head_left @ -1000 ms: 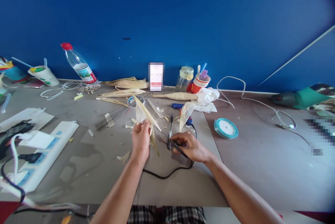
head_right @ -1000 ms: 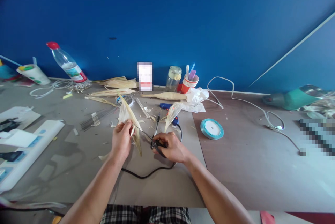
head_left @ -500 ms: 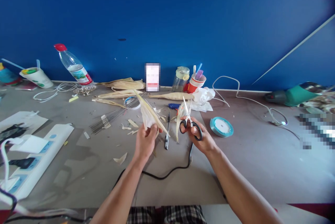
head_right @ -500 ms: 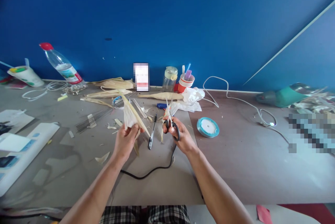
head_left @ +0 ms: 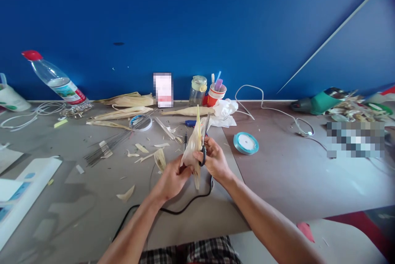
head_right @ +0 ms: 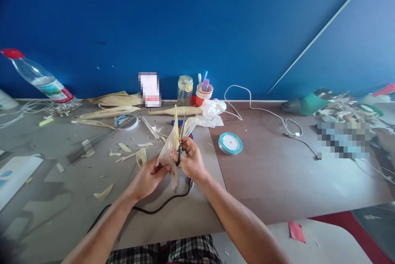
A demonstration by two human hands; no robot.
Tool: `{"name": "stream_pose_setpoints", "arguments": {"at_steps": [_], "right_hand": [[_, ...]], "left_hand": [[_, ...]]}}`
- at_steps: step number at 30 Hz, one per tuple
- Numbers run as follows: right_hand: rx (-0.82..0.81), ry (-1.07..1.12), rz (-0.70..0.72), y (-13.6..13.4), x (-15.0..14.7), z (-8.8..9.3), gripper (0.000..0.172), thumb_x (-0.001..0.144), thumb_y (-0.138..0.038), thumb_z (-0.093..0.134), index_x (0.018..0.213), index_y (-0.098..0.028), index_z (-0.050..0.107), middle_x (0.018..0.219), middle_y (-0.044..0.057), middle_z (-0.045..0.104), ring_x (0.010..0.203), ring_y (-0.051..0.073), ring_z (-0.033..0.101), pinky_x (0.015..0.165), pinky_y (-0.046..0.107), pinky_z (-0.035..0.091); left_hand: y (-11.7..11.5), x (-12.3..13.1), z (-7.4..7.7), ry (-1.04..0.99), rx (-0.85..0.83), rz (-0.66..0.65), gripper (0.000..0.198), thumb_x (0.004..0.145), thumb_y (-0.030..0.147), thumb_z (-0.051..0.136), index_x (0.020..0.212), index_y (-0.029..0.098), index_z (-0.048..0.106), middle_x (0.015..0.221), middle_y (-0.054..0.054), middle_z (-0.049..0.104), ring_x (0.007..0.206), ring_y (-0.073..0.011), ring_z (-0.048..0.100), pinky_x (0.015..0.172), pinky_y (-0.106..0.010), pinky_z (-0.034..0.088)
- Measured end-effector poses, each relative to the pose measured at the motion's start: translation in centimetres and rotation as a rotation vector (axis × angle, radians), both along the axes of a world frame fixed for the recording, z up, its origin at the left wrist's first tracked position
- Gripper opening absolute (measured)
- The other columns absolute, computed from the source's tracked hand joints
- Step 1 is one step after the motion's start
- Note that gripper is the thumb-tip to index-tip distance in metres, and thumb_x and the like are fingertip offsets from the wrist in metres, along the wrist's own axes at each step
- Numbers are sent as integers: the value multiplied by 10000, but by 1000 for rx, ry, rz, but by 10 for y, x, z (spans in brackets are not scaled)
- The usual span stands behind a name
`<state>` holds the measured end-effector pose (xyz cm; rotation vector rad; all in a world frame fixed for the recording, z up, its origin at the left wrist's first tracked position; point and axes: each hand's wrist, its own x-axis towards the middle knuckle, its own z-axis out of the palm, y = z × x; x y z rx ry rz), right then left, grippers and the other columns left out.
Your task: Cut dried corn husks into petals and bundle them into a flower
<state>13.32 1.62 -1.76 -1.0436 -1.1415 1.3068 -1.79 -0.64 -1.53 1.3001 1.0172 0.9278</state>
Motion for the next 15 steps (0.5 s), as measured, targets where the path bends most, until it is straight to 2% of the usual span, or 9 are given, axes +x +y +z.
{"name": "stream_pose_setpoints", "arguments": {"at_steps": [3, 6, 10, 15], "right_hand": [[20, 23, -109, 1, 0, 2, 428, 602, -317, 711, 959, -215, 496, 746, -15, 568, 643, 114, 504, 566, 230, 425], [47, 16, -213, 2, -1, 1, 425, 619, -349, 690, 965, -223, 477, 760, -16, 567, 647, 117, 511, 578, 240, 431], [96, 17, -271, 2, -2, -1, 415, 644, -358, 667, 983, -229, 466, 810, -11, 569, 677, 115, 502, 607, 244, 428], [91, 40, -249, 1, -1, -2, 415, 645, -348, 675, 989, -233, 474, 780, -24, 544, 655, 107, 470, 586, 230, 401]], "left_hand": [[1, 1, 0, -195, -237, -70, 316, 681, 387, 694, 882, 166, 589, 678, -13, 615, 481, -69, 406, 452, -194, 282], [1, 2, 0, -277, -390, -94, 410, 620, 429, 744, 872, 169, 551, 664, -16, 615, 464, -54, 377, 428, -186, 223], [-1, 6, 1, -333, -508, -83, 432, 557, 393, 791, 818, 174, 526, 628, -2, 600, 438, -35, 348, 429, -181, 195], [-1, 9, 1, -338, -567, -35, 360, 513, 306, 809, 719, 154, 556, 584, 34, 519, 444, -29, 336, 422, -177, 197]]}}
